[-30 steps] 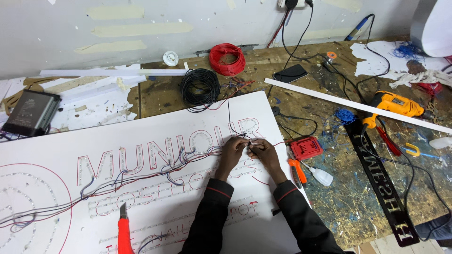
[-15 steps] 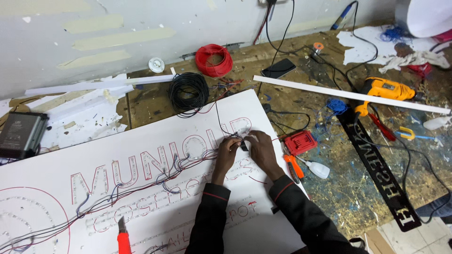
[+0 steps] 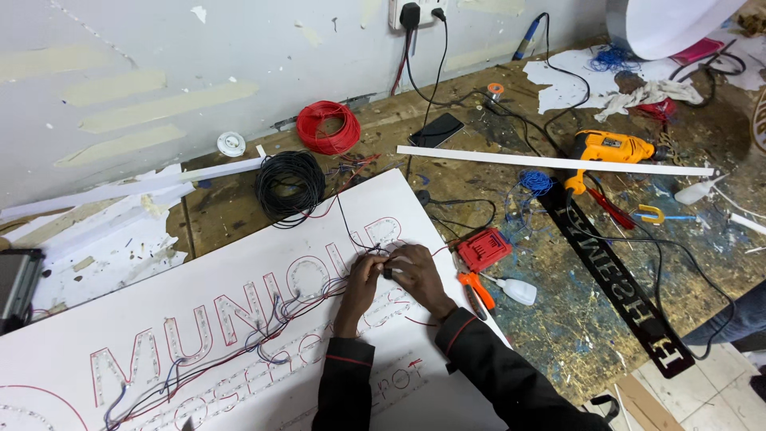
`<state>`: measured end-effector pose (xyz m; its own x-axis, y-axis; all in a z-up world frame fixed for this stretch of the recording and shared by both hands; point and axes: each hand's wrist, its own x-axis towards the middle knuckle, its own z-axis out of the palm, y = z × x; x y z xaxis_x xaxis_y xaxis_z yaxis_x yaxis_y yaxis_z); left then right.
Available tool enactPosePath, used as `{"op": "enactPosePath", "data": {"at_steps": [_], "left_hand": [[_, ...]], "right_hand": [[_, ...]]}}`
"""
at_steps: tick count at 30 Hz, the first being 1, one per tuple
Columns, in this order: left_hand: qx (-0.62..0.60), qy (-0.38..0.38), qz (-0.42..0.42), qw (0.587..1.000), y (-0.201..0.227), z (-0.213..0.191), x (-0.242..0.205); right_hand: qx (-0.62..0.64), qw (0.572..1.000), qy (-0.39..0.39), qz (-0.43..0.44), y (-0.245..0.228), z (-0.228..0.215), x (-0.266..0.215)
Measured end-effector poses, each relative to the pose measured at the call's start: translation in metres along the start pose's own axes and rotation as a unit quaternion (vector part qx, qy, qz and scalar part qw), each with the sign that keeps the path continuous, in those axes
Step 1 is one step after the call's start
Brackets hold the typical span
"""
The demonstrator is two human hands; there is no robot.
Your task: The person assembles a lighted sign by arranging and securing wires onto a white board with red lettering. They use pliers to cut wires and a utility knife to cut a black strip, then apply black tape to secure the components.
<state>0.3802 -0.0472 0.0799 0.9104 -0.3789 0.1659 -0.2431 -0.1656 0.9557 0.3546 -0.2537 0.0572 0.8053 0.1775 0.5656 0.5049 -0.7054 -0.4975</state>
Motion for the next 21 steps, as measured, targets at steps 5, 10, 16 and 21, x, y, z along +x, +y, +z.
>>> {"op": "enactPosePath", "data": {"at_steps": [5,10,16,21], "left_hand": [[0.089,-0.029,0.040,0.995,-0.009,0.000,0.001],[0.082,-0.020,0.063,0.994,0.000,-0.003,0.004],[0.075,0.021,0.030,0.996,-0.013,0.006,0.006],[0.034,0.059,0.024,0.997,-0.006,0.008,0.001]], "right_hand": [[0.078,0.995,0.050,0.034,-0.004,-0.006,0.005],[0.136,0.982,0.076,0.108,-0.007,0.001,0.010],[0.169,0.937,0.047,0.302,0.015,0.018,0.014],[0.200,0.898,0.018,0.391,0.015,0.001,0.031]]}}
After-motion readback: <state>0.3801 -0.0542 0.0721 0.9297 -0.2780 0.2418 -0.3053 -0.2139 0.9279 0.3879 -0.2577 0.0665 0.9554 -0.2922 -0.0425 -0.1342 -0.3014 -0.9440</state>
